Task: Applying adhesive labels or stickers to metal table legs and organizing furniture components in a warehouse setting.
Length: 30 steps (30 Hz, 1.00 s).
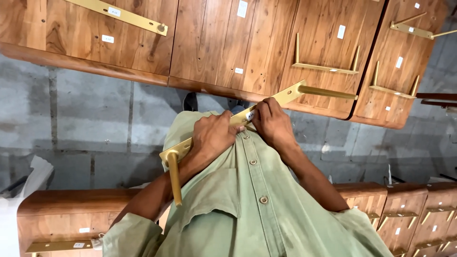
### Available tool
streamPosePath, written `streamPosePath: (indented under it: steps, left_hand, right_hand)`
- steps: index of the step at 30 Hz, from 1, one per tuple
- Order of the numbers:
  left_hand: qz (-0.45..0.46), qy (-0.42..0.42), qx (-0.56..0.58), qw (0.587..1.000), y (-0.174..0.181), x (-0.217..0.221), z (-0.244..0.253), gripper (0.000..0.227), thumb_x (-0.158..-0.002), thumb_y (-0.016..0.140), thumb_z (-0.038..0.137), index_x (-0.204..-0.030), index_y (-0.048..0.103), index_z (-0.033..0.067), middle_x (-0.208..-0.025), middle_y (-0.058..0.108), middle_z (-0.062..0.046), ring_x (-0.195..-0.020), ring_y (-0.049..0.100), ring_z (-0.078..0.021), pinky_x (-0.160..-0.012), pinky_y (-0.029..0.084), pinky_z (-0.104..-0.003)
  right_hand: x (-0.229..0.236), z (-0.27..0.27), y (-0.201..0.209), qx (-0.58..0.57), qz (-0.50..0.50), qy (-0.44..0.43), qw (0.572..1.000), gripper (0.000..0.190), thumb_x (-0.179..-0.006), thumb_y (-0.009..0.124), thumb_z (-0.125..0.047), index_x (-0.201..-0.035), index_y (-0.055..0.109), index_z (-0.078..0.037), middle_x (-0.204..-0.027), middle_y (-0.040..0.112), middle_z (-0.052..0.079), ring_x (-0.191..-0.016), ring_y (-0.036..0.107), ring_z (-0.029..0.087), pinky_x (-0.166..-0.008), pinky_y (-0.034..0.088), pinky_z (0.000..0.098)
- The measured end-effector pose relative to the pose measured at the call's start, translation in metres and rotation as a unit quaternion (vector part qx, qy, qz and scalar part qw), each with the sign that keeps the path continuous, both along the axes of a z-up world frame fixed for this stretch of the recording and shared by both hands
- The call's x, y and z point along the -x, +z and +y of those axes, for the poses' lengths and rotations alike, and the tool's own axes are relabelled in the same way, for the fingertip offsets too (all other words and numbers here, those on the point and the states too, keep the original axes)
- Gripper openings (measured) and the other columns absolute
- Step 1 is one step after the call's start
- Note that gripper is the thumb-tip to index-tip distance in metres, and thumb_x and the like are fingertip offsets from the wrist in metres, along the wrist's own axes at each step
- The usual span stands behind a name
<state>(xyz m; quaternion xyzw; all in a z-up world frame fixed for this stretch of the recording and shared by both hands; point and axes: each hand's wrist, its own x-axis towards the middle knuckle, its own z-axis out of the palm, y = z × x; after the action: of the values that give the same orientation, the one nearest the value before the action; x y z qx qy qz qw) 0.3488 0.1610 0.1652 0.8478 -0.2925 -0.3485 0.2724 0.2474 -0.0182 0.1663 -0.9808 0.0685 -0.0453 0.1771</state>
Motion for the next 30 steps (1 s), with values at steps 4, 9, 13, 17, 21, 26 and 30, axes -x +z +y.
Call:
streamPosePath:
  steps: [4, 9, 13, 17, 21, 26, 30]
  left_hand:
    - [0.007, 0.005, 0.008, 1.0, -0.001, 0.0, 0.003, 0.05, -0.087, 0.071, 0.053, -0.095, 0.067, 0.0041, -0.078, 0.072, -0.019, -0.076, 0.071, -0.0376, -0.069, 0.054, -0.051]
    - [0.014, 0.002, 0.0, 1.0, 0.0, -0.001, 0.004, 0.052, -0.086, 0.071, 0.054, -0.095, 0.067, 0.0035, -0.079, 0.073, -0.019, -0.077, 0.071, -0.0379, -0.069, 0.054, -0.051]
    - [0.012, 0.006, -0.012, 1.0, 0.002, -0.004, 0.003, 0.054, -0.086, 0.071, 0.057, -0.094, 0.067, 0.0037, -0.079, 0.072, -0.02, -0.078, 0.071, -0.0379, -0.071, 0.054, -0.051]
    - [0.009, 0.02, -0.008, 1.0, 0.001, -0.004, 0.004, 0.054, -0.085, 0.071, 0.057, -0.096, 0.067, 0.0046, -0.08, 0.073, -0.02, -0.08, 0.071, -0.0382, -0.071, 0.054, -0.051]
    - [0.022, 0.036, 0.02, 0.999, -0.003, -0.004, 0.006, 0.052, -0.086, 0.072, 0.055, -0.095, 0.067, 0.004, -0.08, 0.073, -0.02, -0.08, 0.071, -0.0385, -0.072, 0.054, -0.052]
    - [0.017, 0.04, 0.018, 0.999, -0.001, -0.005, 0.006, 0.052, -0.085, 0.072, 0.055, -0.097, 0.067, 0.0049, -0.081, 0.073, -0.021, -0.08, 0.071, -0.039, -0.073, 0.054, -0.052]
    - [0.023, 0.041, 0.031, 0.998, -0.001, -0.005, 0.005, 0.053, -0.085, 0.073, 0.055, -0.093, 0.067, 0.0028, -0.08, 0.073, -0.021, -0.08, 0.071, -0.0387, -0.074, 0.054, -0.051]
  right_hand:
    - [-0.009, -0.013, -0.008, 0.008, 0.095, 0.051, 0.994, 0.022, -0.09, 0.072, -0.014, -0.1, 0.057, 0.0, -0.096, 0.056, 0.018, -0.079, 0.062, 0.038, -0.063, 0.053, 0.0478]
    - [-0.014, -0.023, -0.01, 0.004, 0.097, 0.112, 0.989, 0.026, -0.088, 0.073, -0.015, -0.097, 0.055, 0.002, -0.092, 0.054, 0.017, -0.075, 0.062, 0.036, -0.058, 0.051, 0.0461]
    - [-0.003, -0.029, -0.034, -0.006, 0.015, 0.117, 0.993, 0.02, -0.084, 0.073, -0.006, -0.096, 0.057, -0.002, -0.092, 0.058, 0.01, -0.078, 0.065, 0.032, -0.061, 0.051, 0.043]
    - [0.002, -0.025, -0.022, -0.129, -0.023, 0.07, 0.989, 0.019, -0.092, 0.077, -0.003, -0.104, 0.062, -0.001, -0.103, 0.062, 0.012, -0.085, 0.065, 0.028, -0.071, 0.054, 0.0392]
    - [0.0, -0.018, -0.014, -0.182, -0.046, 0.041, 0.981, 0.025, -0.092, 0.077, 0.0, -0.116, 0.067, 0.0, -0.107, 0.061, 0.013, -0.089, 0.064, 0.026, -0.075, 0.054, 0.0354]
    - [0.0, -0.017, -0.02, -0.16, -0.063, 0.052, 0.984, 0.019, -0.094, 0.075, -0.001, -0.112, 0.069, -0.001, -0.106, 0.061, 0.011, -0.093, 0.064, 0.026, -0.078, 0.054, 0.0349]
    - [-0.002, -0.012, -0.012, -0.16, -0.017, 0.032, 0.986, 0.011, -0.1, 0.068, -0.004, -0.107, 0.062, 0.002, -0.105, 0.057, 0.014, -0.093, 0.061, 0.028, -0.08, 0.05, 0.0369]
